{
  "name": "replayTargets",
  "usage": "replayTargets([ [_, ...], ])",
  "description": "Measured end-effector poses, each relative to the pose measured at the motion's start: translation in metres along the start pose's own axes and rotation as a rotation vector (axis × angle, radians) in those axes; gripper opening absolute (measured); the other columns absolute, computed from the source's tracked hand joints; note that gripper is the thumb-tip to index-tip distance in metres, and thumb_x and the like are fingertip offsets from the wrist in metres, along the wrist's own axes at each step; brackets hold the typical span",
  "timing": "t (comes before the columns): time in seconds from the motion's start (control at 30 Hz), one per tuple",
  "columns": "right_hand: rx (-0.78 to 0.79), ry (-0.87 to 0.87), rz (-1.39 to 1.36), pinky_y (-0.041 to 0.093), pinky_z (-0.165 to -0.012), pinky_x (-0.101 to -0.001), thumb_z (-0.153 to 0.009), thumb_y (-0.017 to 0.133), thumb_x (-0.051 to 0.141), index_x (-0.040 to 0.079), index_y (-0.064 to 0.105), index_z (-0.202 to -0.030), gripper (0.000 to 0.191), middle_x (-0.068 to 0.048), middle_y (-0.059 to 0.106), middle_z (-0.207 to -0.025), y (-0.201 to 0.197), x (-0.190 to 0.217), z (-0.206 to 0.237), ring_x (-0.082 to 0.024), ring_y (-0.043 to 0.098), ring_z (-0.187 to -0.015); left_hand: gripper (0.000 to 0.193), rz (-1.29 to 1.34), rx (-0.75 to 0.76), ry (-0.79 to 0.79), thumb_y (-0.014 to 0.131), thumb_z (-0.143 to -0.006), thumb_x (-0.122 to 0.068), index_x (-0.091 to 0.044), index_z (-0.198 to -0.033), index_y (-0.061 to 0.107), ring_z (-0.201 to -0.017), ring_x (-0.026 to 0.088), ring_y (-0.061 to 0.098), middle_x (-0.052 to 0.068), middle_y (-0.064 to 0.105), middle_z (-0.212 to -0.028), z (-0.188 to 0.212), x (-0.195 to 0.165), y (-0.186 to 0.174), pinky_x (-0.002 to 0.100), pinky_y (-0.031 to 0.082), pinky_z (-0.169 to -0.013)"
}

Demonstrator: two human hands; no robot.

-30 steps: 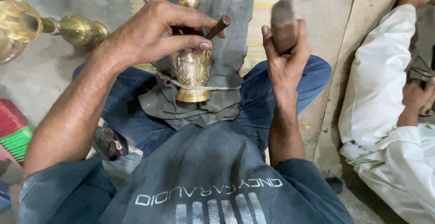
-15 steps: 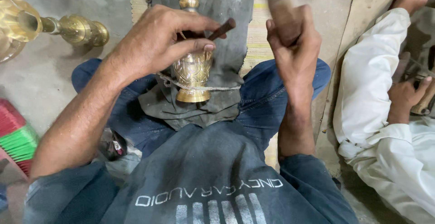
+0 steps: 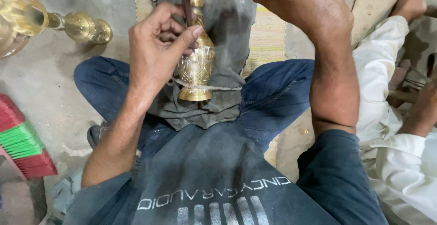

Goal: The person sits cross-legged on the floor and uses a chisel and wooden mallet to engrave a decorative pattern onto a brass lamp base. They repeatedly strike the chisel to create fine lines and shapes on the metal surface.

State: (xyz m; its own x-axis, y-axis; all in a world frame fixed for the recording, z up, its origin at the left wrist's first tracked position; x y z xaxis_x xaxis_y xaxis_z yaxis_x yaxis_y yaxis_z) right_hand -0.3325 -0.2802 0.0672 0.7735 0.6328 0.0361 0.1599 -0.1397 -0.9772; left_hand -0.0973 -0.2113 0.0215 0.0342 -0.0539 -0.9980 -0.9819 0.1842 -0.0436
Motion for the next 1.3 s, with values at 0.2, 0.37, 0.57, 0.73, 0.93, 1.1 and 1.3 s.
replayTargets([
  [0.2,0.056,-0.058,0.05,0.052,-0.062,-0.0421,-0.101,0.076,0.013,0.004,0.073,-0.098,0.01,-0.015,0.07,-0.085,-0.006,0.016,-0.012,-0.031,0.069,-0.071,0.021,0.117,-0.14,0.007,0.077,-0.105,-0.005,0.003,-0.116,0.061,-0.079,0.012,0.074,0.008,0.073,-0.088,0.006,0.017,-0.004,0.025,0.062,-0.07],
  [0.37,-0.219,0.058,-0.25,0.054,-0.073,-0.0513,-0.094,0.08,0.024,0.0,0.059,-0.12,0.041,-0.021,0.07,-0.099,-0.027,0.049,0.001,-0.044,0.07,-0.087,0.022,0.295,-0.461,0.153,0.072,-0.111,-0.003,0.002,-0.126,0.056,-0.086,0.017,0.076,0.011,0.072,-0.099,0.034,0.026,-0.029,0.028,0.066,-0.074],
  [0.57,0.276,0.542,-0.692,0.057,-0.076,-0.0507,-0.075,0.089,0.06,0.007,0.049,-0.136,0.09,-0.024,0.073,-0.092,0.067,0.089,0.019,-0.04,0.076,-0.087,0.019,0.078,-0.524,0.434,0.073,-0.106,0.0,0.002,-0.116,0.057,-0.097,0.022,0.077,0.01,0.068,-0.106,0.086,0.019,0.001,0.033,0.067,-0.075],
  [0.73,0.119,0.269,-1.048,0.056,-0.1,-0.0497,-0.085,0.091,0.058,0.005,0.041,-0.146,0.095,-0.028,0.067,-0.129,0.091,0.081,0.014,-0.041,0.069,-0.123,0.035,-0.237,-0.05,0.831,0.086,-0.089,-0.009,0.0,-0.115,0.065,-0.094,0.024,0.076,0.01,0.073,-0.102,0.102,-0.002,0.066,0.038,0.067,-0.08],
  [0.93,0.203,0.273,-1.042,0.056,-0.1,-0.045,-0.086,0.084,0.06,0.009,0.041,-0.15,0.093,-0.024,0.068,-0.132,0.103,0.075,0.025,-0.034,0.069,-0.125,0.03,-0.041,0.227,0.402,0.086,-0.092,-0.005,-0.002,-0.117,0.069,-0.088,0.015,0.075,0.006,0.074,-0.1,0.078,-0.01,0.116,0.029,0.061,-0.076],
  [1.1,0.059,0.517,-1.05,0.057,-0.103,-0.044,-0.096,0.077,0.057,0.01,0.048,-0.15,0.077,-0.02,0.072,-0.135,0.081,0.071,0.055,-0.032,0.071,-0.129,0.028,-0.001,0.285,0.251,0.08,-0.094,-0.002,0.003,-0.119,0.069,-0.094,0.016,0.076,0.011,0.076,-0.112,0.065,-0.018,0.089,0.027,0.064,-0.08],
  [1.3,0.067,0.608,-0.996,0.058,-0.095,-0.042,-0.087,0.079,0.054,0.009,0.05,-0.145,0.079,-0.022,0.074,-0.123,0.085,0.088,0.058,-0.032,0.074,-0.118,0.016,0.115,-0.052,0.373,0.075,-0.102,0.004,0.004,-0.114,0.064,-0.094,0.02,0.078,0.014,0.073,-0.107,0.064,0.021,0.03,0.032,0.067,-0.084],
])
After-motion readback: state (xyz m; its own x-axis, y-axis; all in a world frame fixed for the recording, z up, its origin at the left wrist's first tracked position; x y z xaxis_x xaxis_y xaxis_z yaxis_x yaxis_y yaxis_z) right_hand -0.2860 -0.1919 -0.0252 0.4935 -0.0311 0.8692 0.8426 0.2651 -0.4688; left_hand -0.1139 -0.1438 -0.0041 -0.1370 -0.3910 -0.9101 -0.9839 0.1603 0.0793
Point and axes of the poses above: each hand's wrist, its own z-axis away from the middle knuckle, its own y-axis out of the palm, x = y × z, the point moved 7 cm from there along -z, towards the middle knuckle
